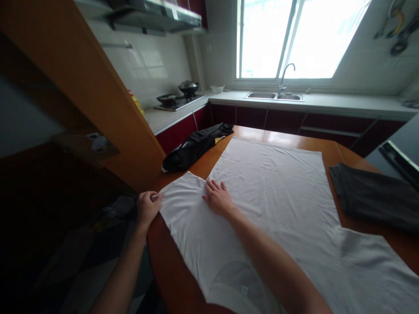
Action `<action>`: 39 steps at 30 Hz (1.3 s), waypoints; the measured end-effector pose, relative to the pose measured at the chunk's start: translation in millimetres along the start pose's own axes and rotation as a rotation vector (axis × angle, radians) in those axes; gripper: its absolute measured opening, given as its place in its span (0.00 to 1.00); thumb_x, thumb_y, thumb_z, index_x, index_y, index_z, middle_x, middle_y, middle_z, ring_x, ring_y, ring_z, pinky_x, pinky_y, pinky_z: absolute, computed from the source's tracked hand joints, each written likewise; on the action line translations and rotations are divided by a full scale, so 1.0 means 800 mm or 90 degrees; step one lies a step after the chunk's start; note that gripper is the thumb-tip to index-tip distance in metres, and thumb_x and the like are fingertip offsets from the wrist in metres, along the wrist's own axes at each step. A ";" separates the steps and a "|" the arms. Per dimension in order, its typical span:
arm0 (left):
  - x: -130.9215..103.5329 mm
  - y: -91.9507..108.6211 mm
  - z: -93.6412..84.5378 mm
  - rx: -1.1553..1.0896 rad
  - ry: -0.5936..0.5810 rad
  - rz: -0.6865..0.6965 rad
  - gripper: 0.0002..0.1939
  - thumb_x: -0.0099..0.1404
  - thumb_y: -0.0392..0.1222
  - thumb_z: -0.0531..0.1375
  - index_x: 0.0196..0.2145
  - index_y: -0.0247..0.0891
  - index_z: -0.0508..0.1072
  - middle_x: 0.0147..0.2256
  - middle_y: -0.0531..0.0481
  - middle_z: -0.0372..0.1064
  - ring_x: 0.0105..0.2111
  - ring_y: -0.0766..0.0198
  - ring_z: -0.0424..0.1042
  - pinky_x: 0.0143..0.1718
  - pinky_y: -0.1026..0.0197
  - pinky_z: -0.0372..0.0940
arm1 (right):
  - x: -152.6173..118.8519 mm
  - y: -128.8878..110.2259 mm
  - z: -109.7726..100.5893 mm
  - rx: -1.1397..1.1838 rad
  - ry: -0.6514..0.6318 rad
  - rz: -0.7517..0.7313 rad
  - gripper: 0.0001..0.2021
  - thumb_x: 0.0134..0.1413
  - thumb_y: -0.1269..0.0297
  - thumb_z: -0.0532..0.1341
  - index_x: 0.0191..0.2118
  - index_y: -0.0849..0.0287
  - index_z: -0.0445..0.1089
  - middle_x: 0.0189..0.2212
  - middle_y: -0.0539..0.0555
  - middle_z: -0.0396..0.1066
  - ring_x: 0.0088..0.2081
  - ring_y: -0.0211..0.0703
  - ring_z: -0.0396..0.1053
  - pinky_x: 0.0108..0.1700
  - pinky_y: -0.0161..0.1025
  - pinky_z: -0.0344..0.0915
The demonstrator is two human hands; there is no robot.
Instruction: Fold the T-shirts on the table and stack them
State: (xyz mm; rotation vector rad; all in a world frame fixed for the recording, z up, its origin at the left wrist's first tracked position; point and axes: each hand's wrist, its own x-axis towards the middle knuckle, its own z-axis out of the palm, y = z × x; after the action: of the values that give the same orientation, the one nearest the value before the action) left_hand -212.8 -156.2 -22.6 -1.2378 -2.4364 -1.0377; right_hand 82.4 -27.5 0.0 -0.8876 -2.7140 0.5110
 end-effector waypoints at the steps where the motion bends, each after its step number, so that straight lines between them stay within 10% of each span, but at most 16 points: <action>1: 0.000 0.000 -0.001 0.002 -0.001 0.006 0.09 0.59 0.49 0.58 0.30 0.40 0.67 0.36 0.42 0.65 0.42 0.49 0.69 0.53 0.46 0.65 | 0.000 0.000 0.000 0.001 0.002 -0.001 0.30 0.72 0.50 0.45 0.71 0.62 0.53 0.72 0.59 0.47 0.73 0.51 0.41 0.71 0.58 0.37; 21: -0.005 0.030 -0.028 -0.188 0.048 0.035 0.17 0.62 0.48 0.60 0.45 0.37 0.73 0.42 0.44 0.75 0.41 0.54 0.75 0.46 0.54 0.69 | 0.004 0.004 0.005 0.059 0.036 0.013 0.27 0.70 0.56 0.52 0.69 0.59 0.58 0.71 0.60 0.48 0.72 0.50 0.44 0.71 0.58 0.37; 28: -0.020 0.122 -0.079 -0.211 0.077 0.115 0.16 0.66 0.46 0.59 0.48 0.37 0.77 0.45 0.46 0.77 0.39 0.58 0.76 0.41 0.59 0.71 | 0.014 0.000 -0.005 0.325 0.213 0.138 0.16 0.68 0.62 0.53 0.51 0.60 0.75 0.51 0.59 0.76 0.49 0.45 0.75 0.53 0.40 0.67; 33: -0.063 0.202 -0.090 -0.261 -0.043 0.238 0.13 0.68 0.40 0.59 0.50 0.41 0.76 0.45 0.48 0.77 0.42 0.61 0.76 0.42 0.62 0.71 | 0.018 0.004 -0.051 0.660 0.056 0.277 0.26 0.71 0.49 0.46 0.47 0.65 0.73 0.31 0.57 0.77 0.25 0.37 0.72 0.26 0.31 0.64; 39: -0.130 0.246 -0.043 -0.328 -0.256 0.347 0.20 0.66 0.28 0.57 0.53 0.44 0.75 0.45 0.48 0.75 0.44 0.61 0.75 0.48 0.61 0.71 | 0.007 0.023 -0.094 0.666 -0.043 0.304 0.25 0.68 0.44 0.51 0.53 0.61 0.70 0.29 0.53 0.74 0.25 0.39 0.71 0.25 0.33 0.67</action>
State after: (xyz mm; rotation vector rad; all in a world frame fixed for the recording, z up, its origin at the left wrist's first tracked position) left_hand 0.5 -165.6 49.6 -2.3046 -1.9026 -1.3778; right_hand 112.4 8.3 61.9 -1.1277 -1.7716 1.8156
